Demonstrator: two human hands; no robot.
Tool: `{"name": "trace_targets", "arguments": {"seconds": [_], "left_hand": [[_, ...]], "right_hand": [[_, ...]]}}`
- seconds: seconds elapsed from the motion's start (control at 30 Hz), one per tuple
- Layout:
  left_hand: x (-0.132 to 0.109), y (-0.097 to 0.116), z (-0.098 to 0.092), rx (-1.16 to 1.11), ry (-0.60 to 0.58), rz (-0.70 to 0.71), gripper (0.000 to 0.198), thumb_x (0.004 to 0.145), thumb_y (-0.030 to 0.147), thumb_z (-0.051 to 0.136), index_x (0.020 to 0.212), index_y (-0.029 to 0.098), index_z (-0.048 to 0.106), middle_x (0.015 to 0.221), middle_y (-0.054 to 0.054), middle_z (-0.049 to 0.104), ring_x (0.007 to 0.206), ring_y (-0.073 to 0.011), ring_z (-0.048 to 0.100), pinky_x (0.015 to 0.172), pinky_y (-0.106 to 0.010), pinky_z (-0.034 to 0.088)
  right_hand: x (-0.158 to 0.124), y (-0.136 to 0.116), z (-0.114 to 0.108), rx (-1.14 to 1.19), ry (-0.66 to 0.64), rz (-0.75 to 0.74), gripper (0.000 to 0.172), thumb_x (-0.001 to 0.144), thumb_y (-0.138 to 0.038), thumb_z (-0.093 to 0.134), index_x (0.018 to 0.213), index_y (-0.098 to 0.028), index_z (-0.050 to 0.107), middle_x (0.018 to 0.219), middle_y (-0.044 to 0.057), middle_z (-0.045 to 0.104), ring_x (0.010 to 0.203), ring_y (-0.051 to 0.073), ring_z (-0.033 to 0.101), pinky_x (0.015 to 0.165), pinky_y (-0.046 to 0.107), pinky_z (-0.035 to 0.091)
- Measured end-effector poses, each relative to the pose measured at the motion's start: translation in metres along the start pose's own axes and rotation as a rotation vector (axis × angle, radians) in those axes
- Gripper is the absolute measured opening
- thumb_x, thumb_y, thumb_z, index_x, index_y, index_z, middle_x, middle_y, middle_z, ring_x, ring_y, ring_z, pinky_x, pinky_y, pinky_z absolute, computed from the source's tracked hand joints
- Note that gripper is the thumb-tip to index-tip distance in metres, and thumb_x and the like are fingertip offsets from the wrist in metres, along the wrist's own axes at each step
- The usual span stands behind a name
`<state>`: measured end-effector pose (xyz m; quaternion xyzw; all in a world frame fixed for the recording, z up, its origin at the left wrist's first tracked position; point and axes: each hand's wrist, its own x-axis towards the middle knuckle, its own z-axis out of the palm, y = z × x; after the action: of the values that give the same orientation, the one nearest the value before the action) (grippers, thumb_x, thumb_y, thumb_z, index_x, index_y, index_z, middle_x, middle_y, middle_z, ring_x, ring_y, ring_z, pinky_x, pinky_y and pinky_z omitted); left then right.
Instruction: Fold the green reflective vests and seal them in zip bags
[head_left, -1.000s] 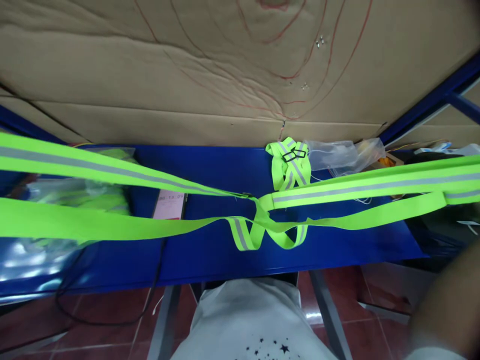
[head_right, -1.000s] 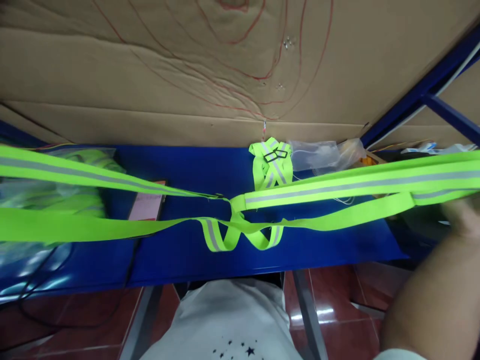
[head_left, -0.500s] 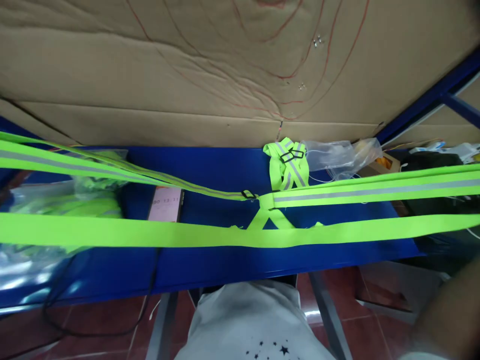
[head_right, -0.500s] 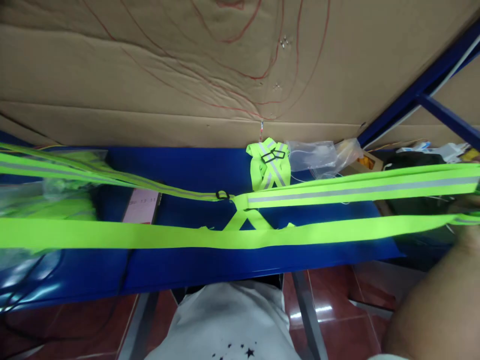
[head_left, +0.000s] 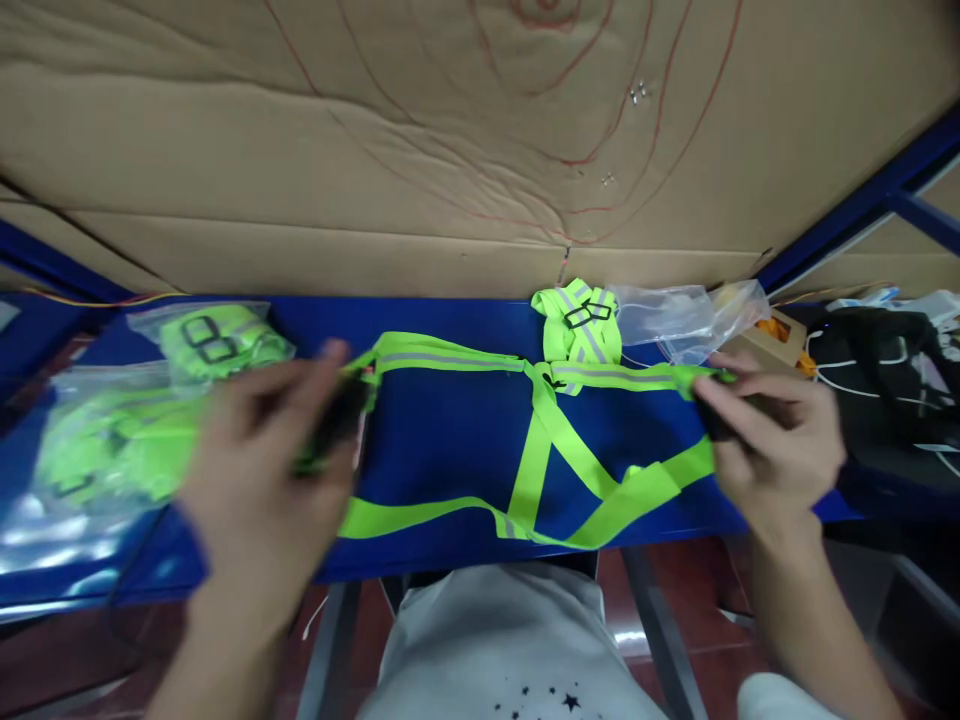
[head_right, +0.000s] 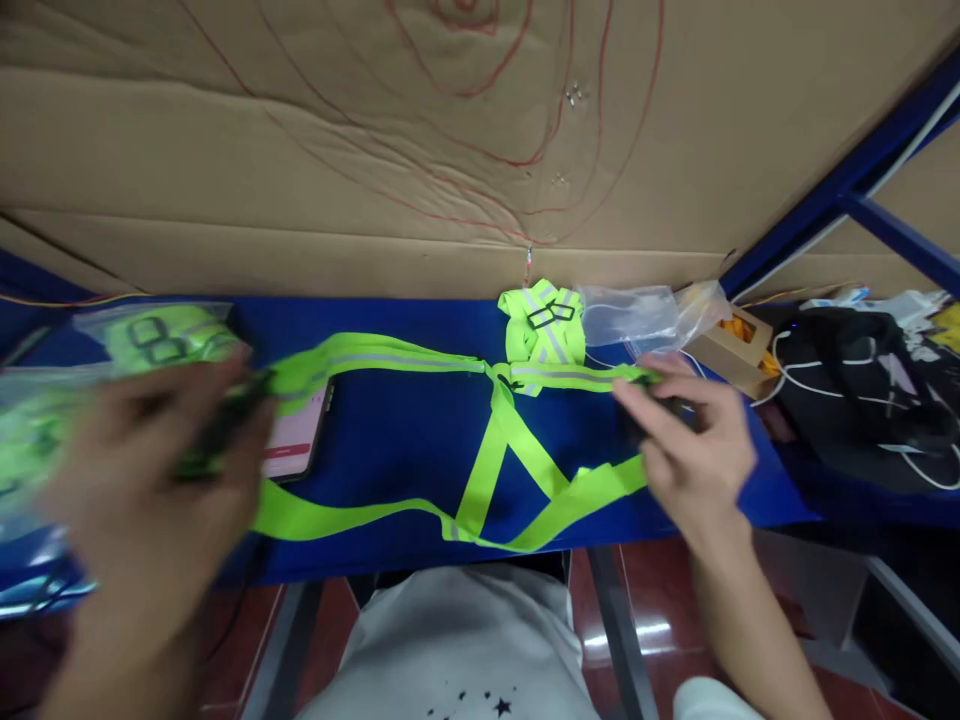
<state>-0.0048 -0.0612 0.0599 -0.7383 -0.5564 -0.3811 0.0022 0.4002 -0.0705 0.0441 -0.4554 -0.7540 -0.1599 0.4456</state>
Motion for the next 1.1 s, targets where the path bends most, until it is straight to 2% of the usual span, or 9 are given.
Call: {"name": "trace_targets", "arguments": {"seconds": [0.07, 0.17, 0.3, 0.4, 0.57, 0.67, 0.9, 1.0, 1.1], "left_hand": [[-0.01, 0.02, 0.025, 0.035, -0.032, 0.119, 0.092, 0.087, 0.0, 0.059, 0.158, 0.053, 0.035, 0.132, -0.005, 0.058, 0.115, -0.0278, 0.063, 0.1, -0.045, 0.057], [-0.02, 0.047, 0.06, -0.03, -0.09, 0.239, 0.104, 0.082, -0.011, 0.047, 0.165, 0.046, 0.021, 0.131, -0.01, 0.058, 0.115, -0.028, 0.062, 0.097, -0.042, 0.059], [-0.026, 0.059, 0.08, -0.037, -0.11, 0.31, 0.101, 0.084, -0.011, 0.041, 0.168, 0.038, 0.012, 0.129, -0.013, 0.06, 0.114, -0.0291, 0.061, 0.093, -0.042, 0.059], [-0.028, 0.056, 0.083, -0.021, -0.111, 0.339, 0.094, 0.09, -0.009, 0.04, 0.169, 0.033, 0.012, 0.128, -0.014, 0.063, 0.114, -0.0284, 0.062, 0.093, -0.041, 0.058], [-0.029, 0.05, 0.086, -0.009, 0.005, 0.374, 0.082, 0.089, -0.01, 0.041, 0.164, 0.022, 0.033, 0.124, -0.016, 0.064, 0.11, -0.0271, 0.062, 0.094, -0.039, 0.055], [-0.03, 0.052, 0.088, -0.004, 0.008, 0.383, 0.075, 0.09, -0.009, 0.043, 0.161, 0.016, 0.04, 0.124, -0.017, 0.064, 0.11, -0.0273, 0.061, 0.095, -0.038, 0.054], [-0.032, 0.061, 0.098, 0.018, 0.014, 0.384, 0.068, 0.093, -0.005, 0.045, 0.159, 0.009, 0.04, 0.124, -0.019, 0.063, 0.108, -0.0283, 0.06, 0.092, -0.038, 0.053], [-0.03, 0.063, 0.092, -0.029, -0.014, 0.34, 0.071, 0.093, -0.004, 0.048, 0.161, 0.013, 0.036, 0.128, -0.019, 0.061, 0.111, -0.0282, 0.06, 0.094, -0.039, 0.052], [-0.017, 0.058, 0.067, -0.165, -0.175, 0.28, 0.079, 0.096, 0.021, 0.066, 0.165, 0.026, 0.028, 0.145, -0.018, 0.053, 0.127, -0.0328, 0.056, 0.104, -0.047, 0.048]], "right_hand": [[0.001, -0.023, 0.016, 0.098, -0.161, -0.003, 0.071, 0.093, -0.005, 0.057, 0.149, -0.049, 0.054, 0.114, 0.009, 0.057, 0.116, 0.031, 0.07, 0.094, 0.053, 0.063], [0.0, -0.046, 0.035, 0.213, -0.318, -0.075, 0.076, 0.095, -0.002, 0.054, 0.158, -0.043, 0.042, 0.124, 0.01, 0.056, 0.12, 0.028, 0.065, 0.099, 0.047, 0.063], [-0.004, -0.062, 0.05, 0.31, -0.417, -0.103, 0.082, 0.095, 0.002, 0.05, 0.164, -0.037, 0.031, 0.131, 0.011, 0.053, 0.127, 0.026, 0.059, 0.105, 0.044, 0.06], [-0.007, -0.065, 0.055, 0.339, -0.44, -0.086, 0.083, 0.095, 0.003, 0.05, 0.165, -0.036, 0.03, 0.132, 0.01, 0.053, 0.128, 0.025, 0.057, 0.106, 0.042, 0.059], [-0.01, -0.064, 0.059, 0.318, -0.33, -0.063, 0.076, 0.095, 0.005, 0.048, 0.161, -0.031, 0.041, 0.132, 0.011, 0.054, 0.127, 0.025, 0.058, 0.102, 0.043, 0.059], [-0.006, -0.067, 0.061, 0.294, -0.32, -0.076, 0.073, 0.095, 0.005, 0.048, 0.16, -0.028, 0.043, 0.128, 0.012, 0.056, 0.125, 0.026, 0.059, 0.101, 0.043, 0.058], [-0.002, -0.091, 0.073, 0.172, -0.279, -0.096, 0.071, 0.092, 0.006, 0.046, 0.158, -0.018, 0.044, 0.121, 0.015, 0.061, 0.119, 0.028, 0.06, 0.097, 0.042, 0.055], [-0.001, -0.093, 0.075, 0.161, -0.31, -0.08, 0.076, 0.087, 0.009, 0.044, 0.158, -0.017, 0.043, 0.124, 0.016, 0.06, 0.121, 0.029, 0.058, 0.1, 0.043, 0.054], [0.008, -0.087, 0.07, 0.233, -0.346, -0.011, 0.081, 0.08, 0.008, 0.045, 0.155, -0.021, 0.046, 0.129, 0.014, 0.055, 0.125, 0.027, 0.057, 0.102, 0.04, 0.056]]}}
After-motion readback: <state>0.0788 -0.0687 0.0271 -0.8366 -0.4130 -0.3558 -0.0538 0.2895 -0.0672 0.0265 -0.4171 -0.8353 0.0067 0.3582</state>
